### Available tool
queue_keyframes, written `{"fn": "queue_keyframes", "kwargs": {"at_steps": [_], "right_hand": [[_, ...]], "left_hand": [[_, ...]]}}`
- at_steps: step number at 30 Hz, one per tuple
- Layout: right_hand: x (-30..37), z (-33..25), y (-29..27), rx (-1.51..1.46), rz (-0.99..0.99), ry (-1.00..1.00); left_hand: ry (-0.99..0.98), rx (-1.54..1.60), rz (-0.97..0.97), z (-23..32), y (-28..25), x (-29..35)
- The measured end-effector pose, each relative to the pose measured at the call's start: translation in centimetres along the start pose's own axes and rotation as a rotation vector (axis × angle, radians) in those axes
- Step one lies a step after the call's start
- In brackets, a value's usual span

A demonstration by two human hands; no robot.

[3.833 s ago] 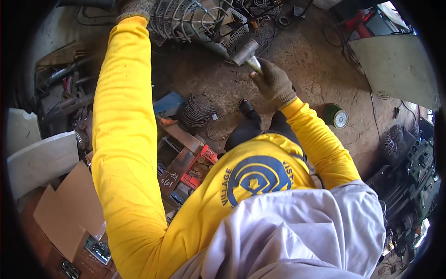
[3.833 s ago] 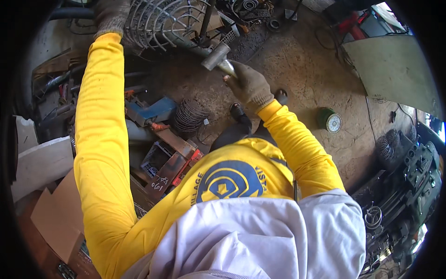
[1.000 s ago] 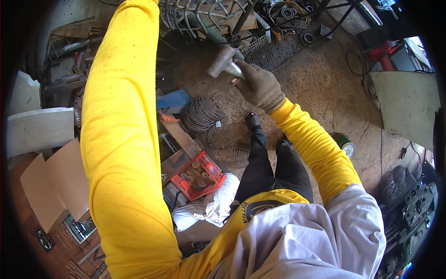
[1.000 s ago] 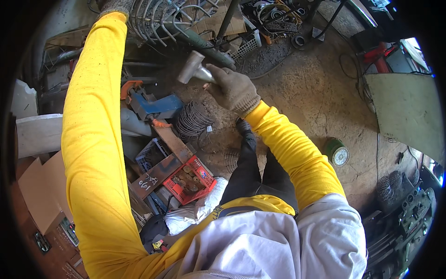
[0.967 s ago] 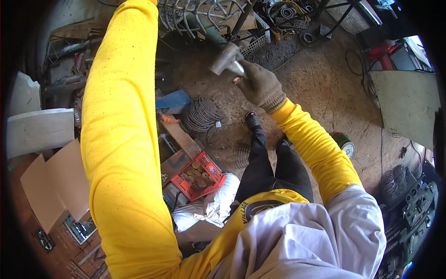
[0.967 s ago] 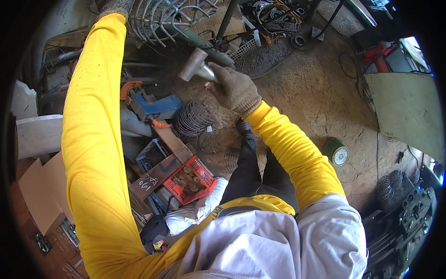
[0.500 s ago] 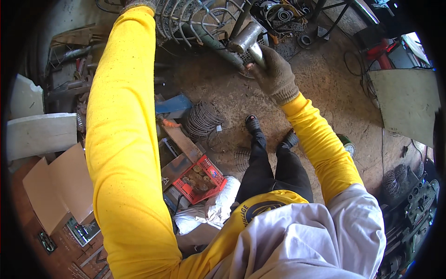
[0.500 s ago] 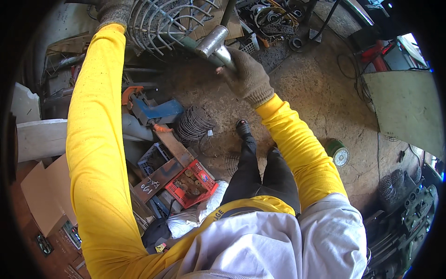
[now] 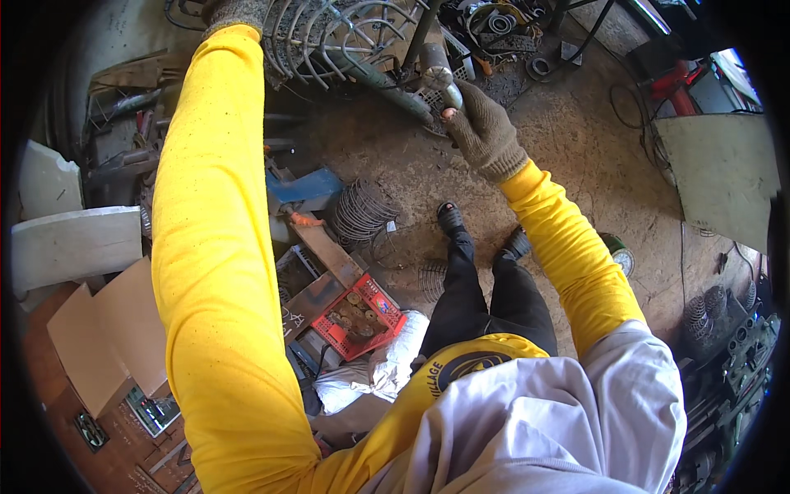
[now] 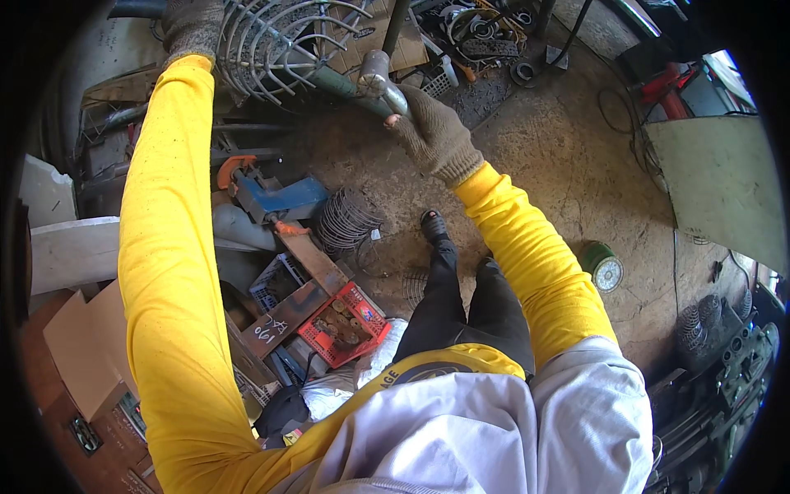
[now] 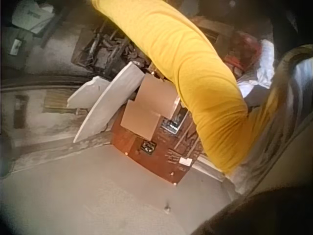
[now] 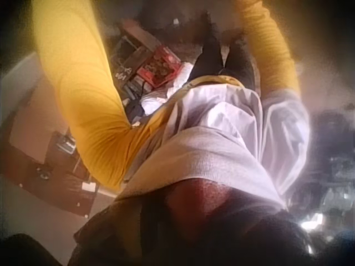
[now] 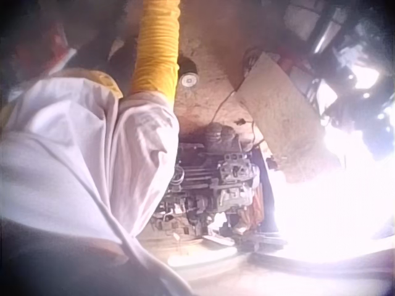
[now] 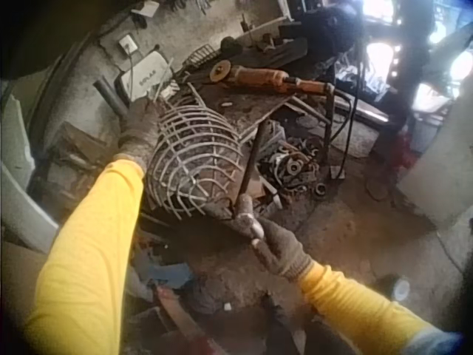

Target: The person welds sections of a spherical metal frame using a welding torch and a filler rod, then hammers a joint on a metal post.

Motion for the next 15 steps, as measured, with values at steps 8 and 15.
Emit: {"fn": "queue_keyframes", "kwargs": {"at_steps": [8, 15], "right_hand": [[-1.3, -1.0, -0.4, -0.580, -0.041, 0.167], [-2.2, -0.4, -1.6, -0.999, -0.135, 0.250]], "left_hand": [[0.007, -0.187, 0.075, -0.1, -0.6, -0.4], [0.027, 0.012, 0.058, -0.1, -0.1, 0.0]]}}
Point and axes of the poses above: each hand's wrist, its own x-axis away from the middle knuckle, its own y-axis out of the palm, z = x × y, the point moved 4 cm from there along -x, towards the middle knuckle, and after that the axes turned 10 degrees about -z, right-handed, at the moved point
